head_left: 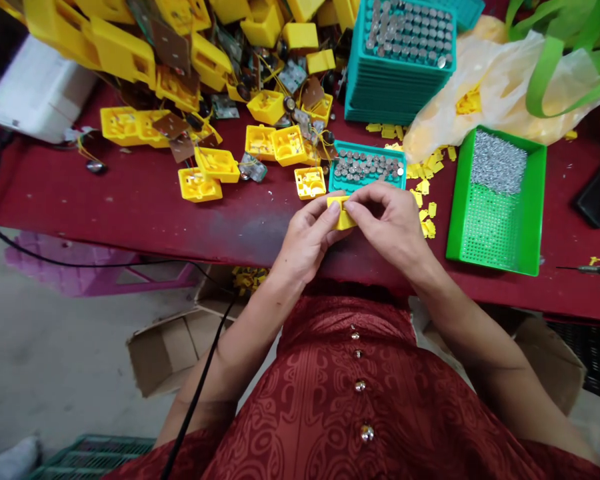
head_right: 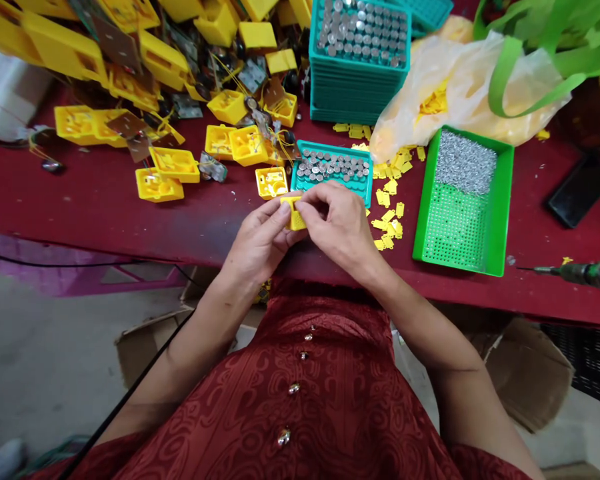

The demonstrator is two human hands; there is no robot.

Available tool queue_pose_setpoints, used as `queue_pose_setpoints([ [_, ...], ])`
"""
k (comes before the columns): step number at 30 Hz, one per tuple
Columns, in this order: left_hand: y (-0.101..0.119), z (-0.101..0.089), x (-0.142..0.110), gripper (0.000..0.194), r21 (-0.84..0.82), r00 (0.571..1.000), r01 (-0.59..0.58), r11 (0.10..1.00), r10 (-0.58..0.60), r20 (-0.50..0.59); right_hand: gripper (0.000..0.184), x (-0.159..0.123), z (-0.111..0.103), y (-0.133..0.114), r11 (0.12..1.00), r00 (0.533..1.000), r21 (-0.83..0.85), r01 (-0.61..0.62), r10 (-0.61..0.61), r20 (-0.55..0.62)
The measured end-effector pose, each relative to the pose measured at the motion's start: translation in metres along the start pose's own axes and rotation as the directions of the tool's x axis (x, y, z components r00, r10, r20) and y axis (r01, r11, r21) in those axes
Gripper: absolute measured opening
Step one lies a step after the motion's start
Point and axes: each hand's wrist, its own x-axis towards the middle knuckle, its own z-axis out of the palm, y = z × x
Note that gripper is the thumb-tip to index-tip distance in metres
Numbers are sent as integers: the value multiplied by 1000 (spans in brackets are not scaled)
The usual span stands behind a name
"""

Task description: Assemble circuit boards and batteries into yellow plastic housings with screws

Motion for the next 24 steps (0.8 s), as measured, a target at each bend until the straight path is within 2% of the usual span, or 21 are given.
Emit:
queue_pose_setpoints([
  [4,0,0,-3,31,37,999,-24,999,25,-29,18,0,2,1,996,1000,-92,-18,17,-17],
  [7,1,-3,-3,34,31,1000,-1,1000,1,-19,24,-1,-5,3,995,999,93,-31,35,-39],
  [10,2,-5,-3,34,5,999,25,1000,-24,-32,31,-2,-13,6,907,986,390,-160,162,29],
  [12,2,-6,-2,33,-18,999,40,999,-40,-32,35,-3,-15,6,831,972,505,-234,216,94],
  [18,0,-4,-1,26,1,999,43,999,-43,-34,49,0,-10,8,730,940,594,-338,291,177],
  [22,2,-4,0,27,8,999,22,1000,-22,-38,58,4,-9,18,620,898,652,-437,348,270],
  [24,2,-4,1,29,7,999,15,1000,-15,-30,61,5,-8,22,606,887,651,-458,359,290],
])
